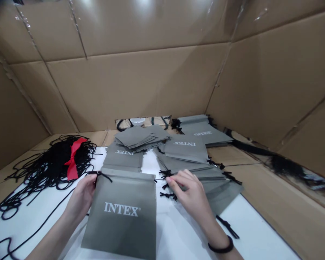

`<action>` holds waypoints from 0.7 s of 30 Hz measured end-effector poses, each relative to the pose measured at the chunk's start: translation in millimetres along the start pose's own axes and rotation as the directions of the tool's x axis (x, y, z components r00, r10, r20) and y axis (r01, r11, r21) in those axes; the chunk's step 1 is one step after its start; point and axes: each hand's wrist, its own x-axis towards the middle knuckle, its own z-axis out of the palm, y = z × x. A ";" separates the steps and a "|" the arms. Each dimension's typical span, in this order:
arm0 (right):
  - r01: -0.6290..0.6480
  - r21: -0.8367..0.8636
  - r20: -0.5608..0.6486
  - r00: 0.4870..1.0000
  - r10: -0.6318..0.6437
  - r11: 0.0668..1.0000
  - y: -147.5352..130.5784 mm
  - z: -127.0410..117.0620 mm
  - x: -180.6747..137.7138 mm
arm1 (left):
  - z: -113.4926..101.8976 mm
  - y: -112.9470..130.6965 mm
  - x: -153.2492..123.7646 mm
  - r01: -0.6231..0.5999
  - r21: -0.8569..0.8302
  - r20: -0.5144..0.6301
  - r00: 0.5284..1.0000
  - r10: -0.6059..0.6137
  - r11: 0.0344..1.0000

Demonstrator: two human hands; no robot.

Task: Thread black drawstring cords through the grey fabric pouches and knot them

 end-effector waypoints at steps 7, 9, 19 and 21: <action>0.026 0.004 -0.056 0.998 -0.026 1.000 6.5 -2.0 -2.5 | -3.5 -5.0 -0.8 0.004 0.171 0.191 0.981 -0.037 0.985; 0.025 0.013 -0.059 0.998 -0.024 1.000 7.0 -1.0 -3.7 | -2.6 -6.7 -1.2 -0.047 0.161 0.128 0.991 0.027 0.986; 0.020 0.049 -0.066 0.998 -0.017 0.999 9.8 8.2 -7.0 | 0.3 -6.7 -6.0 -0.246 0.263 -0.034 0.964 0.264 0.933; 0.023 0.048 -0.070 0.997 -0.020 0.999 10.5 8.5 -6.5 | 0.0 -7.2 -4.8 -0.236 0.253 -0.038 0.967 0.253 0.938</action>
